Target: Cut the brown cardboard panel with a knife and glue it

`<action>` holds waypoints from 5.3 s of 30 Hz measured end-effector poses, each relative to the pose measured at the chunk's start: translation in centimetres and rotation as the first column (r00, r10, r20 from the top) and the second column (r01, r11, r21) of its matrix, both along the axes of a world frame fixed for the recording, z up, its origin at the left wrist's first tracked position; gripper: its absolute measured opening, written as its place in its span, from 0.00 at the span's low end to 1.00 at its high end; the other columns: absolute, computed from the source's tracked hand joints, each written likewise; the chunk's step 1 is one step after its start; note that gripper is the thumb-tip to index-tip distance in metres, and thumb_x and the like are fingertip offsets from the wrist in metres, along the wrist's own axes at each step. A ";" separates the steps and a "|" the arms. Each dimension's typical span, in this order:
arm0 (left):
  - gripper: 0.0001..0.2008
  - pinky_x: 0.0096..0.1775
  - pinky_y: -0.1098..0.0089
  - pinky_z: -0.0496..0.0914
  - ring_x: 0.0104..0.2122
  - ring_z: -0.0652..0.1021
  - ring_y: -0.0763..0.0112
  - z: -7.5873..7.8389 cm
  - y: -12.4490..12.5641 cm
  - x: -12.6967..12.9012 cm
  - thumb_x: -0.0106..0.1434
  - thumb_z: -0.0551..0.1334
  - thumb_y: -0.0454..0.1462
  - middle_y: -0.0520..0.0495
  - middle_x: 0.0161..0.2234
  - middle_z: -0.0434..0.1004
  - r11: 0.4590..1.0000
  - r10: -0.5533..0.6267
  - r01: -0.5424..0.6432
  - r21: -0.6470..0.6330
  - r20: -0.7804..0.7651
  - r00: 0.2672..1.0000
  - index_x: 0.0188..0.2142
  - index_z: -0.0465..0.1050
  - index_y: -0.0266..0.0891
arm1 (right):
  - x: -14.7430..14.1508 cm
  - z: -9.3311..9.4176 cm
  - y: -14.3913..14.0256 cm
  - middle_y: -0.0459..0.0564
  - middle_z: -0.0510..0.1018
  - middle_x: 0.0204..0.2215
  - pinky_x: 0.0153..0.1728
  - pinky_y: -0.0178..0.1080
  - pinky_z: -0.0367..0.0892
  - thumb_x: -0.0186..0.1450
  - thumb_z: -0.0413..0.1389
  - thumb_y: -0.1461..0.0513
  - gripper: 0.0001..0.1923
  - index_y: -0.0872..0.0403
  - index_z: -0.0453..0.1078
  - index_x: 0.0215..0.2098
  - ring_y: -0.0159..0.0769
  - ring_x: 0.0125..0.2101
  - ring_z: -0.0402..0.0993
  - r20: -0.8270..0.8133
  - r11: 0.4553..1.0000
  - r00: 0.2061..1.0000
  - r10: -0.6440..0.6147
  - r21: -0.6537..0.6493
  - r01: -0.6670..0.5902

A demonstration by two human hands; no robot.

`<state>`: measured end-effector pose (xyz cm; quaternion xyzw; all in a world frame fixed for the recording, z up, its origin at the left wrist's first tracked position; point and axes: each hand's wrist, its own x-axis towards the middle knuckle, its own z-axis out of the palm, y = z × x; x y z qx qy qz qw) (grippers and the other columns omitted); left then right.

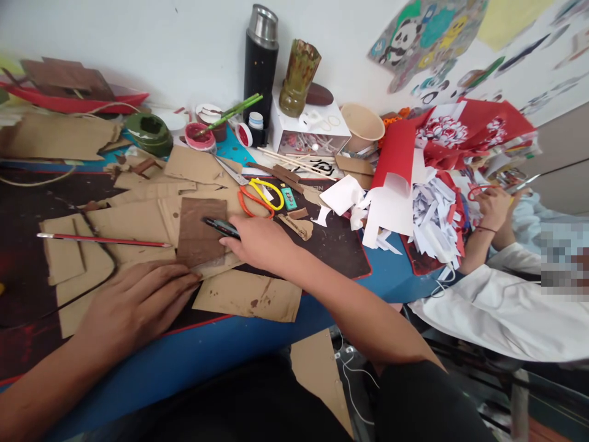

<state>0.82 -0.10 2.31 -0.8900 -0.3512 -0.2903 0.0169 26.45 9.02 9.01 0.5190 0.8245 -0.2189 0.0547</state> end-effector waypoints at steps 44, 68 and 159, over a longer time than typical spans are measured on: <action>0.13 0.54 0.47 0.80 0.53 0.84 0.48 -0.1 0.5 0.2 0.78 0.64 0.40 0.38 0.55 0.85 0.974 0.180 -0.178 -0.143 0.003 0.984 0.60 0.77 0.46 | -0.3 0.8 0.4 0.53 0.87 0.45 0.39 0.40 0.62 0.80 0.61 0.52 0.13 0.53 0.76 0.53 0.44 0.43 0.81 -0.124 0.994 0.991 0.043 -0.099 -0.056; 0.25 0.57 0.45 0.77 0.58 0.85 0.43 -1.2 0.0 0.3 0.78 0.63 0.40 0.36 0.62 0.86 0.983 0.140 -0.146 -0.114 -0.061 0.988 0.72 0.74 0.43 | 2.6 3.3 -1.4 0.55 0.89 0.51 0.41 0.43 0.67 0.83 0.53 0.56 0.16 0.50 0.77 0.63 0.50 0.46 0.85 0.081 0.974 0.974 0.213 -0.093 -0.205; 0.25 0.61 0.47 0.77 0.61 0.84 0.44 -1.2 0.0 0.7 0.79 0.60 0.38 0.33 0.62 0.86 0.987 0.106 -0.114 -0.112 -0.073 0.992 0.72 0.74 0.35 | -1.3 5.8 0.2 0.59 0.89 0.40 0.33 0.42 0.65 0.76 0.54 0.72 0.13 0.57 0.76 0.54 0.46 0.37 0.87 0.370 0.892 0.817 0.442 -0.090 -0.442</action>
